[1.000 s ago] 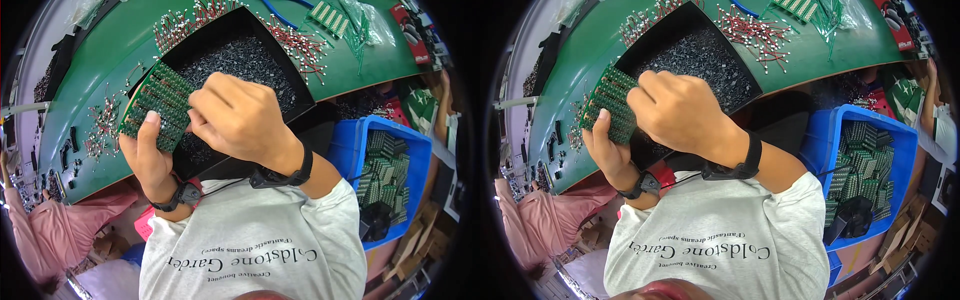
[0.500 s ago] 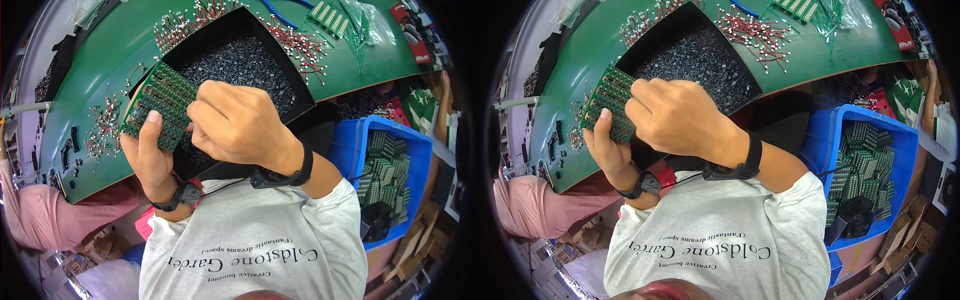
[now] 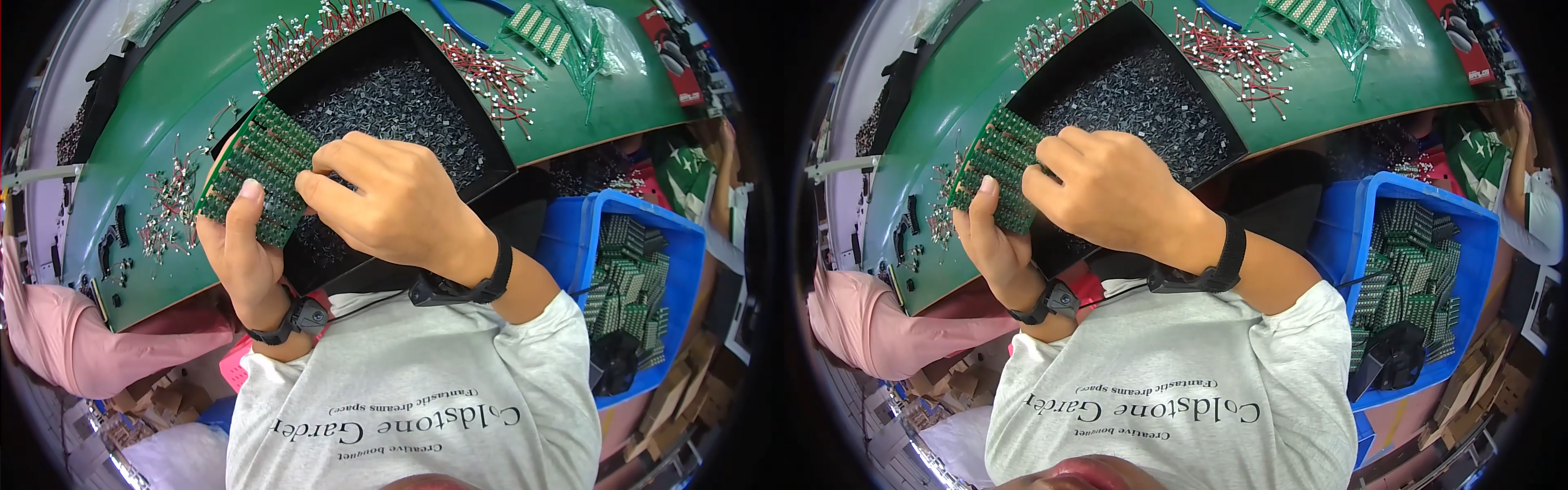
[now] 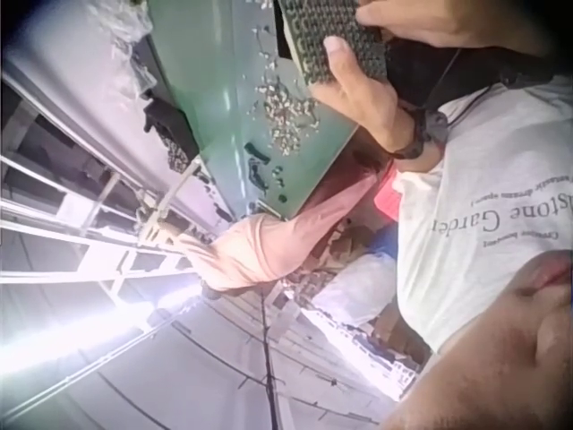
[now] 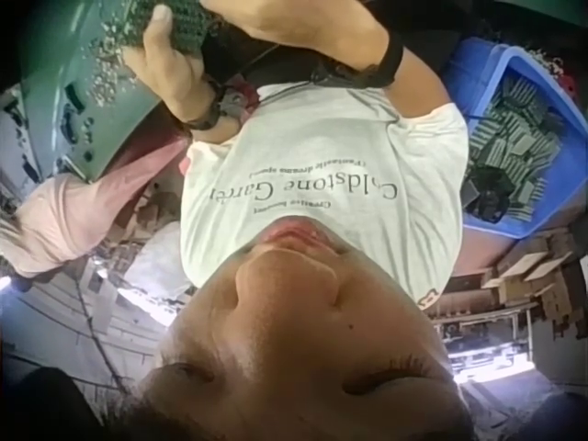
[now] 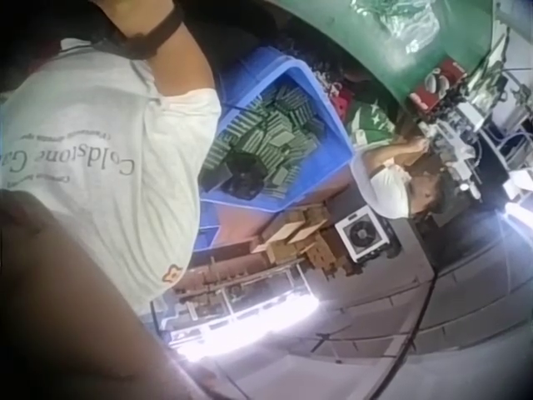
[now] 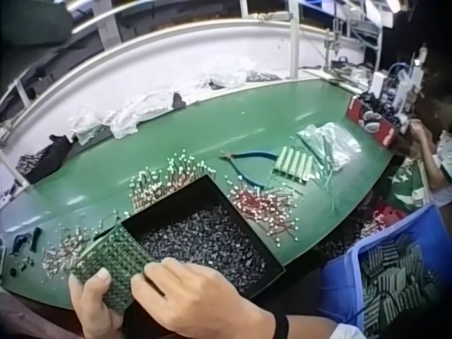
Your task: The person picks up a circuit board and inserts small black components into it by hand, then places the board into a blue bin and repeats the process.
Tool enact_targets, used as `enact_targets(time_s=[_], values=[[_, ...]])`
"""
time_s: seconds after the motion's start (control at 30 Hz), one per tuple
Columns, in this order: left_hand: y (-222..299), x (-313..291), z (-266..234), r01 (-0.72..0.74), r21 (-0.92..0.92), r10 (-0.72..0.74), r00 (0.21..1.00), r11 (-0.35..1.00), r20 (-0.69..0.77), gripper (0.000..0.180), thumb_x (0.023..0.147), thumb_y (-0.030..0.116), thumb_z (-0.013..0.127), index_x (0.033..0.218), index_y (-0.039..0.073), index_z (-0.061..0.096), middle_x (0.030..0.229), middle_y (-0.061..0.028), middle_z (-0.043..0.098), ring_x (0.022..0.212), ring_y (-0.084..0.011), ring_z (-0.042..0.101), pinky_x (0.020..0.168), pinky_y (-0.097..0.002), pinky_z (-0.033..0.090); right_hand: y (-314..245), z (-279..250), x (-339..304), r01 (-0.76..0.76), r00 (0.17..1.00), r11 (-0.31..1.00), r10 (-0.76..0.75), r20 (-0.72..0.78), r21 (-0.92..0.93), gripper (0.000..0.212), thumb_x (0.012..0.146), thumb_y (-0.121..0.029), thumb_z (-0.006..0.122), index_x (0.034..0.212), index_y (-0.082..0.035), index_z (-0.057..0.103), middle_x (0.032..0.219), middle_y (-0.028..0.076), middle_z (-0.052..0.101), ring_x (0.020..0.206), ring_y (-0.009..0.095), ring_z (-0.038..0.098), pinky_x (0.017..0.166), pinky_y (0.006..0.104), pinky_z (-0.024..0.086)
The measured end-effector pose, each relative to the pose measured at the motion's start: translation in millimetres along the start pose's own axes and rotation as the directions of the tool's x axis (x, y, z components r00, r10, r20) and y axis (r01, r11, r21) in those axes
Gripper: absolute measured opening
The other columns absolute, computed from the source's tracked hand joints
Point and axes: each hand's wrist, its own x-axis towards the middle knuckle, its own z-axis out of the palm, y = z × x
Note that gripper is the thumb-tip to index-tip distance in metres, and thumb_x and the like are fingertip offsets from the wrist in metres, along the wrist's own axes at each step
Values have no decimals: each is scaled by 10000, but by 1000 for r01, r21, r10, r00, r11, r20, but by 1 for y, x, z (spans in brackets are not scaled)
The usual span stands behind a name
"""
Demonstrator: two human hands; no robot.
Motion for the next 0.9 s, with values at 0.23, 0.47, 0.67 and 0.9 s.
enact_targets(time_s=[0.23,0.47,0.67,0.9], values=[[-1,0,1,8,-5,-8,1000,1000,-13,392,900,29,519,1267,-107,512,1115,-184,648,971,-241,662,868,-369,540,0,-3,1,26,999,1000,-26,22,11,172,698,-109,716,858,-72,664,830,31,603,681,183,607,530,289,497],[1,0,0,24,-64,-25,1000,998,-16,394,891,57,544,1252,-98,519,1107,-180,646,959,-241,665,840,-353,542,1,-2,1,73,997,997,-73,6,-12,160,690,-101,690,846,-86,658,829,25,598,678,165,600,499,275,484],[-1,1,-3,37,-23,-37,999,999,14,382,893,61,547,1245,-87,528,1115,-187,647,959,-252,666,838,-359,544,1,0,-1,55,998,998,-54,18,-18,147,678,-92,692,810,-77,629,782,22,549,662,160,588,471,272,470],[5,0,7,79,11,-79,996,997,44,369,904,72,547,1243,-73,539,1129,-175,647,980,-236,659,844,-349,538,-2,1,0,-11,1000,1000,11,-28,7,189,624,-68,698,729,-72,542,700,28,442,596,184,538,450,288,453]])
